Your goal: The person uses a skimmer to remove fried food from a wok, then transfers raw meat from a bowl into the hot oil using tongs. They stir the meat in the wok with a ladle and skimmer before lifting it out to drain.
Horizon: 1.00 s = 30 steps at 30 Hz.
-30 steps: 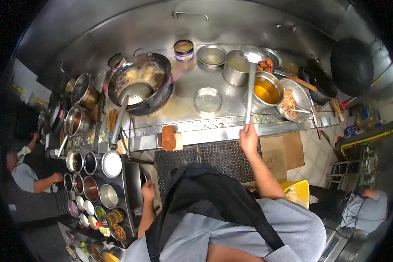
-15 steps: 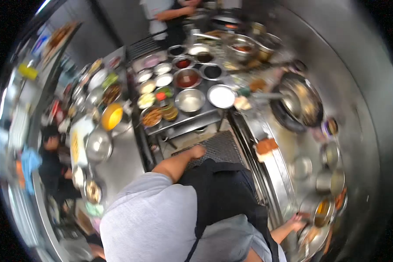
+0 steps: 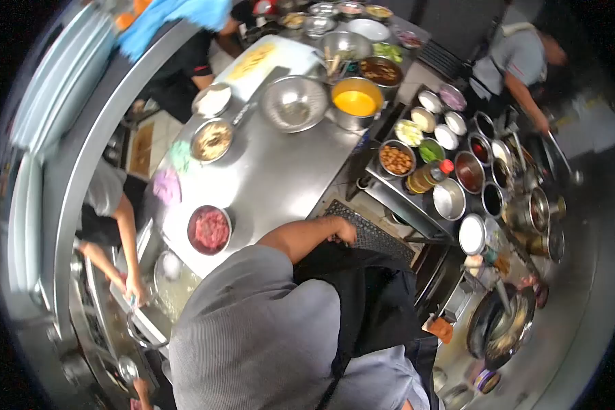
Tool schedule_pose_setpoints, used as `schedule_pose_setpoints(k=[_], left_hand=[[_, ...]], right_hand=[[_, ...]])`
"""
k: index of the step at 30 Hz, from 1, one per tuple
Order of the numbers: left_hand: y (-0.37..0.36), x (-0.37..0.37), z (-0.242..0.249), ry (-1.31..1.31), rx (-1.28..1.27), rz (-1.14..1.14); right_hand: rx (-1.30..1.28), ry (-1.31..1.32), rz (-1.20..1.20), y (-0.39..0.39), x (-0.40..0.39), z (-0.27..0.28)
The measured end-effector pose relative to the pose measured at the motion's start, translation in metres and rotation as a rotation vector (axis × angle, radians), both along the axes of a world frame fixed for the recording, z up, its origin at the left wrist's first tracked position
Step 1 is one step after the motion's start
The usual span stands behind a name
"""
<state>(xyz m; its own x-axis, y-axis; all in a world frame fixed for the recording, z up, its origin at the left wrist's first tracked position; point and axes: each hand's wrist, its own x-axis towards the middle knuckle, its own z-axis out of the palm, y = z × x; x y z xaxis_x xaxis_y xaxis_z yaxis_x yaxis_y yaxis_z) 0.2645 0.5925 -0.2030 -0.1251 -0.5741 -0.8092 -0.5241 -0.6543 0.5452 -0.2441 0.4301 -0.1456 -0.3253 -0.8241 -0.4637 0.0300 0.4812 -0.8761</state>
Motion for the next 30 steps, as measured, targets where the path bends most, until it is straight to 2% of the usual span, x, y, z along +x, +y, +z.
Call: schedule_pose_setpoints(k=[1, 3, 6, 9, 10, 11, 12, 13, 14, 18, 20, 23, 26, 27, 29, 30], left_hand=[[0.011, 0.003, 0.004, -0.007, 0.063, 0.074], [0.034, -0.001, 0.004, 0.005, 0.03, 0.161], [0.071, -0.029, -0.003, 0.036, 0.04, 0.451], [0.1, -0.057, -0.147, -0.02, -0.404, -0.009], [0.11, -0.07, -0.105, -0.028, -0.353, -0.056], [0.115, -0.081, -0.062, -0.159, -0.244, 0.047], [0.12, -0.087, -0.071, -0.075, -0.242, 0.175], [0.132, -0.092, -0.116, -0.056, -0.397, 0.271], [0.135, -0.097, -0.087, -0.068, -0.304, 0.385], [0.133, -0.101, -0.08, -0.101, -0.201, 0.352], [0.126, -0.1, -0.072, -0.086, 0.02, 0.319], [0.124, -0.085, -0.206, -0.147, -0.23, -0.212], [0.087, -0.091, -0.155, -0.21, -0.32, -0.208], [0.072, -0.092, -0.152, -0.207, -0.322, -0.237], [0.04, -0.094, -0.148, -0.328, -0.576, -0.551], [0.024, -0.102, -0.133, -0.327, -0.515, -0.406]], right_hand=[[0.011, 0.001, 0.058, -0.012, 0.008, -0.001], [0.019, 0.002, 0.156, -0.032, 0.017, -0.003], [0.07, 0.011, 0.285, -0.044, 0.021, -0.015], [0.116, 0.008, 0.343, -0.05, 0.015, -0.027], [0.141, 0.006, 0.339, -0.046, 0.007, -0.031], [0.158, -0.002, 0.327, -0.039, 0.0, -0.039], [0.176, -0.01, 0.32, -0.033, -0.01, -0.044], [0.187, -0.016, 0.306, -0.027, -0.015, -0.049], [0.21, -0.022, 0.295, -0.02, -0.024, -0.055], [0.288, -0.034, 0.285, 0.001, -0.055, -0.077], [0.317, -0.037, 0.282, 0.009, -0.07, -0.086], [0.345, -0.043, 0.255, 0.021, -0.089, -0.093], [0.374, -0.046, 0.212, 0.041, -0.113, -0.103], [0.385, -0.05, 0.203, 0.045, -0.119, -0.105], [0.41, -0.053, 0.187, 0.054, -0.131, -0.113], [0.418, -0.054, 0.174, 0.058, -0.137, -0.115]])
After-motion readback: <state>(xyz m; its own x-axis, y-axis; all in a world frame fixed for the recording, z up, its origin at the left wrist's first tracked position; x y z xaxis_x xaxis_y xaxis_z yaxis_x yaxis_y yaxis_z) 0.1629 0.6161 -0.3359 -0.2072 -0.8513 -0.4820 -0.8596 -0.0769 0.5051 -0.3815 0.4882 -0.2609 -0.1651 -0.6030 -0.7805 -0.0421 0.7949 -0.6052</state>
